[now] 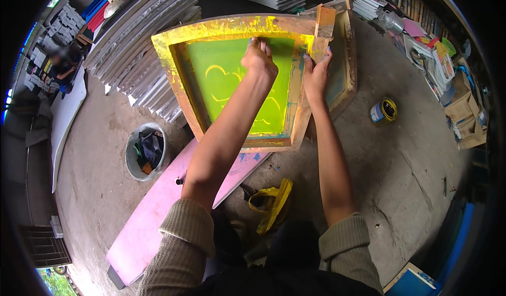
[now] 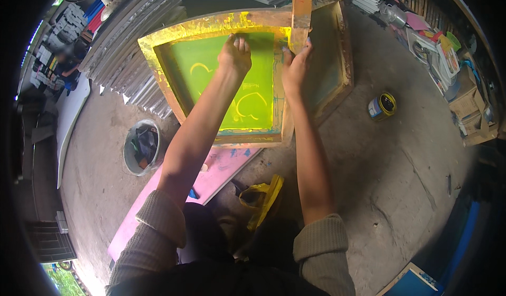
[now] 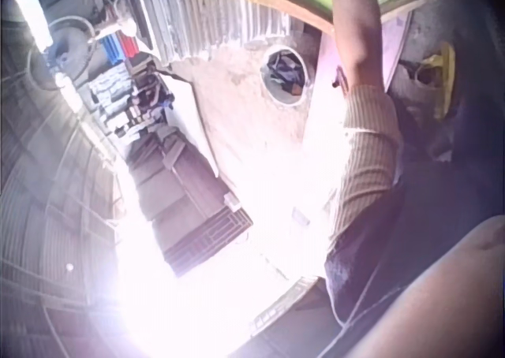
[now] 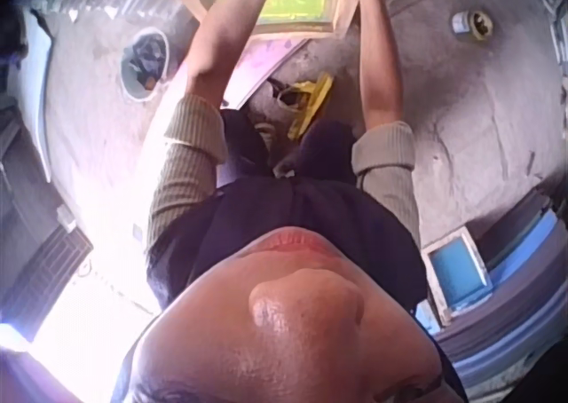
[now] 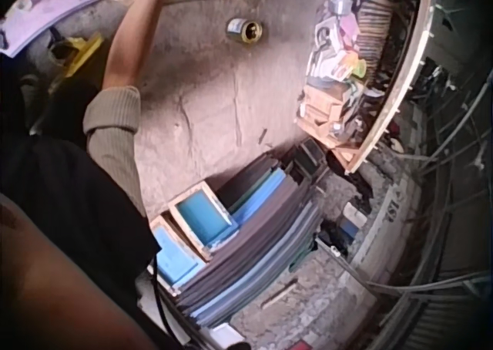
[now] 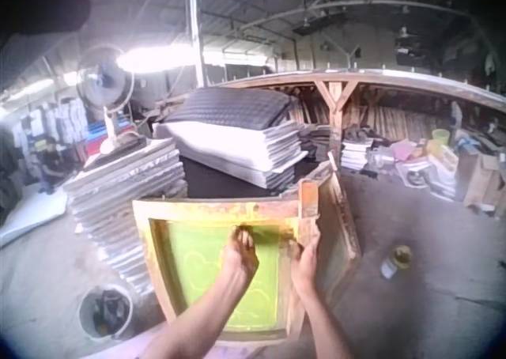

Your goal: The person picks up a wooden frame with a green screen and places it on a pink workbench. They then apply yellow tape around the edges of the frame, pressing it down to secure it.

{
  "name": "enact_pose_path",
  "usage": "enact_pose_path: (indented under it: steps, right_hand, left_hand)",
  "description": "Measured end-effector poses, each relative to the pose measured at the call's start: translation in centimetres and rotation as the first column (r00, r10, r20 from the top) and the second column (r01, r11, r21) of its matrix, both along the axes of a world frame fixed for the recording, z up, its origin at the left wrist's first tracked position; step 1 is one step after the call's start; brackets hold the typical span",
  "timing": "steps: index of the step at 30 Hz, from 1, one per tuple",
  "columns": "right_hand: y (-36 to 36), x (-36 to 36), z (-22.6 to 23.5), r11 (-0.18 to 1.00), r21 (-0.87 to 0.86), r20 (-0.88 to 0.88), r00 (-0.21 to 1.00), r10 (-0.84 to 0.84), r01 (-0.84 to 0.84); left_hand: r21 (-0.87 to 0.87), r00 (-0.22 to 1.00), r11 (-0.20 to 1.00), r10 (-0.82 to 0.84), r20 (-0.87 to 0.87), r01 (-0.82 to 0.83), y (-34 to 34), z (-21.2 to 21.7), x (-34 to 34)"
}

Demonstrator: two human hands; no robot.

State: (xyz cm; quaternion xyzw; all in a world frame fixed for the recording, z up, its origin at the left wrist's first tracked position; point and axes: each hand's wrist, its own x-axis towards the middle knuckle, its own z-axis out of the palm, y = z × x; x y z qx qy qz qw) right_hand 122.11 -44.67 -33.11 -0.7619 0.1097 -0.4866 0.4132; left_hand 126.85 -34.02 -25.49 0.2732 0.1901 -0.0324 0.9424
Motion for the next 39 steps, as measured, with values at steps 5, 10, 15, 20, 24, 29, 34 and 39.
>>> enact_pose_path:
  steps: [5,10,15,20,24,29,34,39]
  right_hand:
    - [-0.6,-0.3,0.3,1.000,-0.028,-0.008,1.000,-0.008,0.007]
    - [2.8,-2.4,4.0,0.995,0.008,0.053,0.994,-0.100,0.100]
    - [4.0,-2.5,9.3,0.873,-0.444,0.237,0.966,-0.103,0.202]
    - [7.1,1.9,12.3,0.738,-0.671,0.018,0.993,0.116,-0.074]
    - [8.3,4.7,11.7,0.599,-0.772,-0.136,0.976,0.172,-0.213]
    - [12.6,7.3,12.5,0.580,-0.742,-0.310,0.939,0.149,-0.337]
    - [15.8,7.9,14.2,0.685,-0.624,-0.537,0.843,-0.026,-0.376]
    - [16.1,8.1,14.4,0.705,-0.595,-0.593,0.803,-0.062,-0.386]
  left_hand:
    - [0.187,0.995,0.978,0.099,-0.023,-0.093,0.9,-0.8,0.3]
    - [0.200,0.945,0.925,0.327,0.010,-0.322,5.0,-0.5,2.6]
    - [0.170,0.940,0.929,0.339,-0.041,-0.328,7.7,1.5,3.2]
    - [0.009,0.941,0.947,0.321,-0.110,-0.322,10.7,2.2,5.4]
    - [0.177,0.896,0.903,0.418,-0.149,-0.392,10.1,2.8,4.5]
    - [0.046,0.895,0.914,0.404,-0.186,-0.403,12.3,-0.1,8.9]
    - [-0.241,0.927,0.911,0.271,-0.259,-0.334,13.3,-3.6,12.3]
    - [-0.282,0.979,0.951,0.075,-0.191,-0.128,14.8,-3.2,12.6]
